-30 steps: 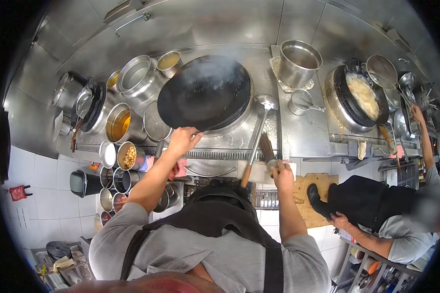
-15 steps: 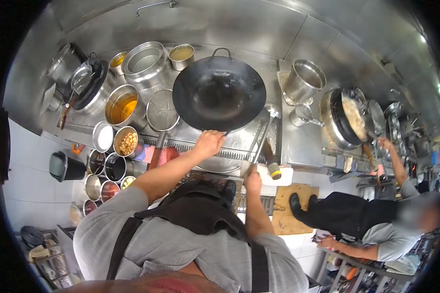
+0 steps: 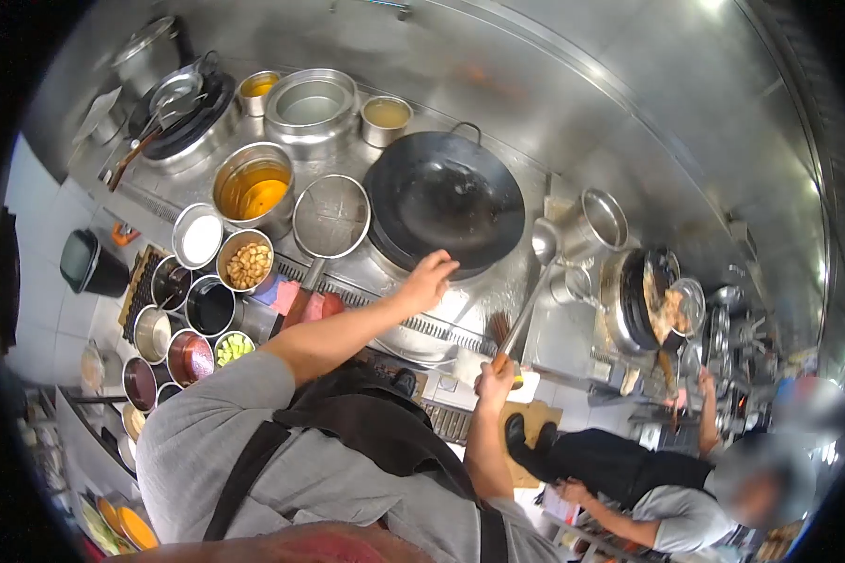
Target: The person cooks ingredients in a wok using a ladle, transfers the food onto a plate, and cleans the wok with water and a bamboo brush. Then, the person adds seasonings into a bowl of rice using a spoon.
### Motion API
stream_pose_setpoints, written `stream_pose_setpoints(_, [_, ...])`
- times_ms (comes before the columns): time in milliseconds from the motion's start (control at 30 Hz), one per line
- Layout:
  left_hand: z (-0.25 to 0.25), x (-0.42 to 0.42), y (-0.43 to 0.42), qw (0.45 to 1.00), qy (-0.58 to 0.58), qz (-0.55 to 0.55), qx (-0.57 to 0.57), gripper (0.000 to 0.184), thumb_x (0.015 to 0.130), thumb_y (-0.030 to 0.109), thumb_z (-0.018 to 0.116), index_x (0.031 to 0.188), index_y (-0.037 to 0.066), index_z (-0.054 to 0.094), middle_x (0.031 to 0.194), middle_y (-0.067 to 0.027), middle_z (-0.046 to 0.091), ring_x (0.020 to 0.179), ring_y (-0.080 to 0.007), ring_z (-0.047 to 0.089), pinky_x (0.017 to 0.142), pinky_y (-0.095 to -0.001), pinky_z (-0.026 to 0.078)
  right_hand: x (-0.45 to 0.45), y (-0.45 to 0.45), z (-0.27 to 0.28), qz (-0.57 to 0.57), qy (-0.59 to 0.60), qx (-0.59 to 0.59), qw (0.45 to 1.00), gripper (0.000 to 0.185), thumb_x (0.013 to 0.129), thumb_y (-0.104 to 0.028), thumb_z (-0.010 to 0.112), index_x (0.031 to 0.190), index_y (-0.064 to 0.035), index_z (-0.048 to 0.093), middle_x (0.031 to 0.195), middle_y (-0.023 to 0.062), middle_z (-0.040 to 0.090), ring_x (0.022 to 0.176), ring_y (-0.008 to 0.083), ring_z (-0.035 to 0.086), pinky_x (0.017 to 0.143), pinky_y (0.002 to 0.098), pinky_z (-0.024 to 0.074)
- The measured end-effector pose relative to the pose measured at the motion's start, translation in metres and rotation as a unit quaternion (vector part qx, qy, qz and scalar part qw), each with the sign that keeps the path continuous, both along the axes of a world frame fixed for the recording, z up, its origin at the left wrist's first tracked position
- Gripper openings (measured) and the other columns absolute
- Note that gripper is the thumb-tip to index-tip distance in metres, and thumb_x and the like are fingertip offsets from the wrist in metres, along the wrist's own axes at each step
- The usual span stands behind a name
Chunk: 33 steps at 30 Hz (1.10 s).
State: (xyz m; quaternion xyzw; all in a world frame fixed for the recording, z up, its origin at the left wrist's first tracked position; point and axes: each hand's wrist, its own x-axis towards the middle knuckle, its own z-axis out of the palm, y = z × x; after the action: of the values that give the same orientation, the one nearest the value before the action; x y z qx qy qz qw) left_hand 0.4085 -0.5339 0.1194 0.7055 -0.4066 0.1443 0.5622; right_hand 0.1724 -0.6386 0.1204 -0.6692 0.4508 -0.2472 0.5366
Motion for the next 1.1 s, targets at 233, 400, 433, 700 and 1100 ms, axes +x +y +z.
stream_pose_setpoints(233, [0.065, -0.028, 0.027, 0.779, 0.552, -0.296, 0.014, 0.026, 0.083, 0.012, 0.062, 0.105, 0.000, 0.057, 0.091, -0.0098, 0.064, 0.087, -0.0215, 0.064, 0.079, -0.0330, 0.050, 0.084, 0.067, 0.093, 0.231, -0.151, 0.211, 0.938, 0.024, 0.083, -0.015, 0.055, 0.101, 0.0009, 0.054, 0.063, 0.0082, 0.056, 0.044, 0.0169, 0.054, 0.039, 0.0270, 0.0442])
stream_pose_setpoints(400, [0.079, 0.047, 0.064, 0.761, 0.625, -0.034, -0.173, 0.027, 0.076, 0.002, 0.057, 0.097, -0.004, 0.043, 0.065, -0.0124, 0.054, 0.053, -0.0242, 0.059, 0.046, -0.0388, 0.052, 0.142, 0.084, 0.096, 0.389, -0.060, 0.096, 0.914, 0.034, 0.092, -0.024, 0.059, 0.111, 0.0033, 0.060, 0.077, 0.0087, 0.065, 0.057, 0.0130, 0.061, 0.049, 0.0240, 0.0469])
stream_pose_setpoints(433, [0.078, 0.074, 0.080, 0.774, 0.621, 0.022, -0.121, 0.027, 0.076, 0.003, 0.057, 0.098, -0.005, 0.043, 0.064, -0.0128, 0.053, 0.051, -0.0242, 0.058, 0.040, -0.0394, 0.049, 0.140, 0.080, 0.087, 0.410, -0.051, 0.083, 0.907, 0.037, 0.090, -0.022, 0.062, 0.117, 0.0027, 0.058, 0.079, 0.0094, 0.066, 0.057, 0.0128, 0.062, 0.052, 0.0236, 0.0474])
stream_pose_setpoints(700, [0.038, 0.310, 0.185, 0.811, 0.191, 0.323, 0.449, 0.044, 0.075, 0.024, 0.061, 0.105, -0.007, 0.057, 0.105, -0.0259, 0.063, 0.102, -0.0379, 0.061, 0.087, -0.0431, 0.051, 0.009, 0.024, 0.024, 0.256, 0.136, 0.020, 0.957, 0.036, 0.086, -0.019, 0.066, 0.112, 0.0043, 0.060, 0.076, 0.0138, 0.066, 0.055, 0.0162, 0.063, 0.046, 0.0260, 0.0480])
stream_pose_setpoints(1100, [0.021, 0.464, 0.179, 0.646, 0.689, -0.001, -0.329, 0.011, 0.079, 0.001, 0.051, 0.069, 0.002, 0.055, 0.058, -0.0086, 0.050, 0.044, -0.0180, 0.047, 0.042, -0.0307, 0.043, -0.250, 0.031, -0.044, -0.099, 0.422, 0.150, 0.889, 0.028, 0.084, -0.018, 0.062, 0.093, 0.0084, 0.059, 0.066, 0.0164, 0.063, 0.044, 0.0239, 0.062, 0.036, 0.0325, 0.0481])
